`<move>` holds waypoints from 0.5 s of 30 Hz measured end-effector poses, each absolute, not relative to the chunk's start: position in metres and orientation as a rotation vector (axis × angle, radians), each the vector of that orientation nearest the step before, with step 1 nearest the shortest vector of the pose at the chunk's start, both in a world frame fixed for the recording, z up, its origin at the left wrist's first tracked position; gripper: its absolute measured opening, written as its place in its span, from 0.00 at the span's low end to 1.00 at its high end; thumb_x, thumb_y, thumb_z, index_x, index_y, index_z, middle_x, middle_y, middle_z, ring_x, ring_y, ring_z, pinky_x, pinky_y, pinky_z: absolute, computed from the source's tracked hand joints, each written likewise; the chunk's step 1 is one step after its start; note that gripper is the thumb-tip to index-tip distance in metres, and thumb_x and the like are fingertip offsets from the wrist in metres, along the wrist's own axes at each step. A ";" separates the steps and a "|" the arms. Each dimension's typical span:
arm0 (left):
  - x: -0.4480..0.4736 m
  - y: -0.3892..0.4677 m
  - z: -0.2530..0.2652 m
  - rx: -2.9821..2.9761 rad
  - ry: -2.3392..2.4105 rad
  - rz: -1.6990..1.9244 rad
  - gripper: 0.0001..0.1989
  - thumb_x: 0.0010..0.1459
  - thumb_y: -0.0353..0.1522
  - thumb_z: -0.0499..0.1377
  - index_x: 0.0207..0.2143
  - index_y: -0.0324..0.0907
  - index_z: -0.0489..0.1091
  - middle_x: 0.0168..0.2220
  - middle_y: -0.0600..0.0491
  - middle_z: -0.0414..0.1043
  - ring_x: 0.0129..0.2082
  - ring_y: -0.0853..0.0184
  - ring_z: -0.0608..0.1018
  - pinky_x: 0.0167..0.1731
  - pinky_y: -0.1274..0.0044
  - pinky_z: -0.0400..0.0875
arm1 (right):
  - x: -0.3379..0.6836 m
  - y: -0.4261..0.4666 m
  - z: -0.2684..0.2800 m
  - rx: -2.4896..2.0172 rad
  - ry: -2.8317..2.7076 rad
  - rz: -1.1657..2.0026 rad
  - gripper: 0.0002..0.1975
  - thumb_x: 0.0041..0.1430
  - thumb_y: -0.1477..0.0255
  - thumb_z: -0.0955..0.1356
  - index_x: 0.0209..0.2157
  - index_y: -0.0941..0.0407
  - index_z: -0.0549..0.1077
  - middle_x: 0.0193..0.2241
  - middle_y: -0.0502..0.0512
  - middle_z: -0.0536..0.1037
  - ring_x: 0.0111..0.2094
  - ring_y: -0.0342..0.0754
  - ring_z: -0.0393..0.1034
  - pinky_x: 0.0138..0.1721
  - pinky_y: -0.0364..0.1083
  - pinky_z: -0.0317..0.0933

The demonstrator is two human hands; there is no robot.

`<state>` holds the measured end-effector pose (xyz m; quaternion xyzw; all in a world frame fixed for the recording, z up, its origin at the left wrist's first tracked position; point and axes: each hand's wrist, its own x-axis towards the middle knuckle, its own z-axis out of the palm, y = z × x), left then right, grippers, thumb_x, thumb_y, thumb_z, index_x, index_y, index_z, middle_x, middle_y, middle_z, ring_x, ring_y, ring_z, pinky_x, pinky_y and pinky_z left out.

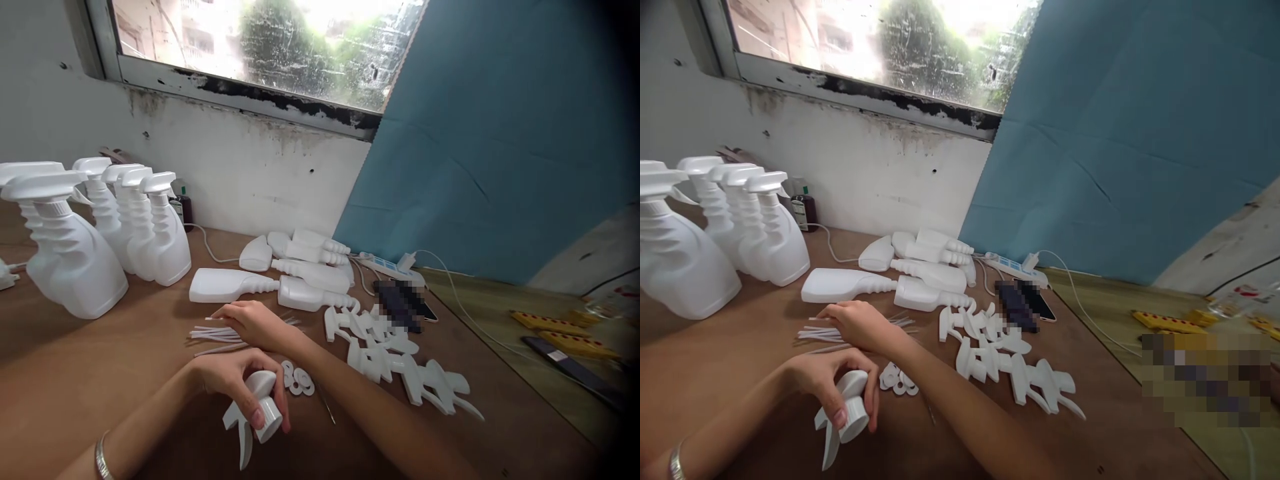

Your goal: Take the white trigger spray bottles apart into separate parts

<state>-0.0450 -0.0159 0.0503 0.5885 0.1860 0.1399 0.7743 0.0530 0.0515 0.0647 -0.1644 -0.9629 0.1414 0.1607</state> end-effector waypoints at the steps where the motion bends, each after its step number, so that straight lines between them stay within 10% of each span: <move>1: -0.044 -0.016 0.049 1.270 0.399 0.301 0.17 0.39 0.34 0.67 0.32 0.38 0.68 0.35 0.49 0.75 0.34 0.66 0.75 0.31 0.76 0.70 | 0.049 0.053 0.059 -0.467 -2.770 0.385 0.14 0.59 0.78 0.60 0.44 0.53 0.69 0.39 0.52 0.75 0.38 0.44 0.69 0.36 0.41 0.61; 10: -0.046 -0.017 0.048 1.202 0.365 0.298 0.19 0.39 0.35 0.66 0.33 0.41 0.62 0.27 0.54 0.73 0.24 0.68 0.74 0.18 0.80 0.66 | 0.065 0.049 0.040 -0.551 -2.782 0.186 0.13 0.58 0.75 0.62 0.45 0.52 0.68 0.39 0.52 0.74 0.43 0.47 0.65 0.46 0.44 0.58; 15: -0.046 -0.013 0.051 1.199 0.507 0.605 0.16 0.43 0.33 0.64 0.32 0.39 0.61 0.35 0.50 0.73 0.32 0.67 0.74 0.28 0.78 0.68 | 0.124 0.037 0.051 -0.961 -2.626 0.000 0.07 0.58 0.76 0.60 0.37 0.57 0.68 0.33 0.55 0.73 0.36 0.48 0.66 0.37 0.45 0.59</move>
